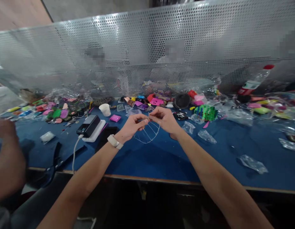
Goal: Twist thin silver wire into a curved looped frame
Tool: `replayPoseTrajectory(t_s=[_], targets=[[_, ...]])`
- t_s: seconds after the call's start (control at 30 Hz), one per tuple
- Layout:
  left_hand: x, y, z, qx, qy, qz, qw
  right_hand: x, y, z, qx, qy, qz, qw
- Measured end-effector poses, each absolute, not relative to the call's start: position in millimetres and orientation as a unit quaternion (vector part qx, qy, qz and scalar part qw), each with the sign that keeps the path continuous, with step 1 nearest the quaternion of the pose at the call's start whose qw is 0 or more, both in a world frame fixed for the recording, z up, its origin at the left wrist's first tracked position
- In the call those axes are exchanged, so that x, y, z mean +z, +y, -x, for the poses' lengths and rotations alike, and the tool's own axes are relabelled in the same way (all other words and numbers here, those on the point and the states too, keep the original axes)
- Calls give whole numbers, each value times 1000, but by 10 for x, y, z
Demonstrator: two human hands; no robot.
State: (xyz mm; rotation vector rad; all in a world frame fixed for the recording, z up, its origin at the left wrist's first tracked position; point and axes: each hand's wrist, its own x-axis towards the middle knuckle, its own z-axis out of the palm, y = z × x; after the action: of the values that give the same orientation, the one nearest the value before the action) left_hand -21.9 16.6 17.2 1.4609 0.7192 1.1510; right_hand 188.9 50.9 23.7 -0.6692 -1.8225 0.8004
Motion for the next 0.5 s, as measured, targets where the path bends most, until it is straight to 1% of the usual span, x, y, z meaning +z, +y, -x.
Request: replayPoseTrajectory(t_s=[0.13, 0.2, 0.23, 0.27, 0.33, 0.4, 0.5], targets=[[165, 169, 242, 426, 312, -654, 541, 351, 591, -2137, 96, -818, 267, 501], [153, 171, 242, 408, 306, -662, 549, 421, 596, -2242, 23, -830, 270, 488], [146, 171, 240, 405, 303, -661, 554, 446, 589, -2268, 8, -831, 271, 486], [141, 172, 237, 407, 299, -659, 557, 461, 577, -2274, 7, -829, 270, 490], [136, 174, 231, 431, 297, -647, 555, 460, 550, -2234, 44, -813, 272, 513], [141, 178, 226, 474, 300, -627, 541, 417, 523, -2140, 127, -789, 289, 527], [160, 191, 226, 524, 315, -600, 516, 309, 483, -1947, 276, -766, 308, 492]])
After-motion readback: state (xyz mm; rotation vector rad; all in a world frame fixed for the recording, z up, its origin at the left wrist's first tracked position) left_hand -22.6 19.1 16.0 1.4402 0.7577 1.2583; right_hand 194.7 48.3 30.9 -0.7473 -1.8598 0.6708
